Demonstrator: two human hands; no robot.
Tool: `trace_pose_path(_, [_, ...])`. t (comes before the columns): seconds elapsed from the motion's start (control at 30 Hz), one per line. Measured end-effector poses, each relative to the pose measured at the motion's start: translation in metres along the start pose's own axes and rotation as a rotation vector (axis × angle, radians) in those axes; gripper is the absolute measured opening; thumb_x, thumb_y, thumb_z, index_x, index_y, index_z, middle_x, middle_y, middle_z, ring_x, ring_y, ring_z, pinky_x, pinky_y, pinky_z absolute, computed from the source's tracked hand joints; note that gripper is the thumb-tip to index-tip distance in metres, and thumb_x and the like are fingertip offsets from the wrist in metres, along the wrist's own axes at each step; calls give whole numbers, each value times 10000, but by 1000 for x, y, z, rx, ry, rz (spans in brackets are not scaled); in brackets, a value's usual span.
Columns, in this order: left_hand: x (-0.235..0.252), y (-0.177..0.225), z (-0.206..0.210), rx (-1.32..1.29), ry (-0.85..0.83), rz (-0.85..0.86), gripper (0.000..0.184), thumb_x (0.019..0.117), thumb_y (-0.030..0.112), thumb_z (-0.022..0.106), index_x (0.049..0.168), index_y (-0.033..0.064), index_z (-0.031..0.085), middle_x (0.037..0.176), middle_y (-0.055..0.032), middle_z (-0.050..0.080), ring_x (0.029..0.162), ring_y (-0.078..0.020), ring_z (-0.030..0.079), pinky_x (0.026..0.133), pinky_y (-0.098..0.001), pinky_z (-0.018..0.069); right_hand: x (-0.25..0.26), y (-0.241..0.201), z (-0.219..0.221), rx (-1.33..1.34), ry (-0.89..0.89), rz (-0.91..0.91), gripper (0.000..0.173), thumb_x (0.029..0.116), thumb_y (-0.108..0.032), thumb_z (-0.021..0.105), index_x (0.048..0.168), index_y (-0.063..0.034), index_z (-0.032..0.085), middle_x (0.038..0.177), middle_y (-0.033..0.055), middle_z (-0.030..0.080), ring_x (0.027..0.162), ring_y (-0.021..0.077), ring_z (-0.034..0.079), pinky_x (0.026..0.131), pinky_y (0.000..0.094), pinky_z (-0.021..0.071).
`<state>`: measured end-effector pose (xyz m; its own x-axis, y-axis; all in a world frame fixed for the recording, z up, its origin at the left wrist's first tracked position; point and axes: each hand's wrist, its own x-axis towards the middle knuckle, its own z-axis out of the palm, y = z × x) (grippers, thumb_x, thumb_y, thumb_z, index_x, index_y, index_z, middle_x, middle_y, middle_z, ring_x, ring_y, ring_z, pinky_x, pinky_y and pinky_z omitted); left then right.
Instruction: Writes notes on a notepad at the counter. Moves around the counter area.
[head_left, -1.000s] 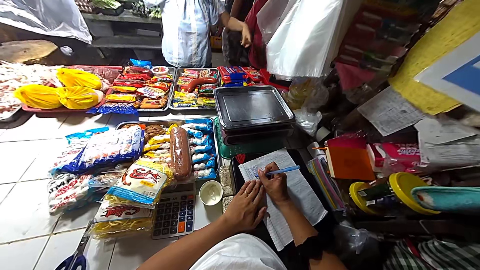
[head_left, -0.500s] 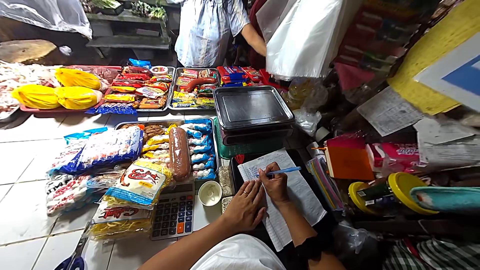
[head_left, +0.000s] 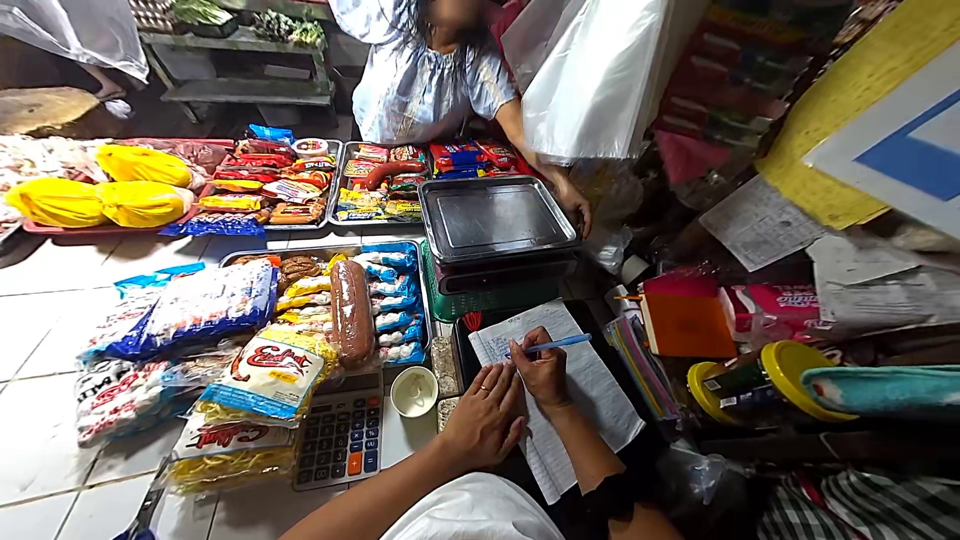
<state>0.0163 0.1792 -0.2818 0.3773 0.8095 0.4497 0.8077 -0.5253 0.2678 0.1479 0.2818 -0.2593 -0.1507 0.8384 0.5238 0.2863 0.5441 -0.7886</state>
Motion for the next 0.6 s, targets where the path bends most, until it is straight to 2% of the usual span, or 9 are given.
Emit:
trace_pose_path(0.13, [0,0,1,4,5,6,632,1047,408,310,1428,-34,554,1486,-215,546,1390,-338,527,1192,-480,341,0,0,-1,-21,48,-12,155,840,-65,701,782,-28,561,620,-47,505,510,-44,435,491,110,370])
trace_pose_path(0.6, [0,1,-2,-6,-35,-8,630,1050,405,316,1448,-32,533,1505,-216,527,1403,-341,512,1203,-482,323,1,1,1,-47,46,-17,132,831,-50,675,766,-23,563,616,-39,496,515,-36,433,492,116,364])
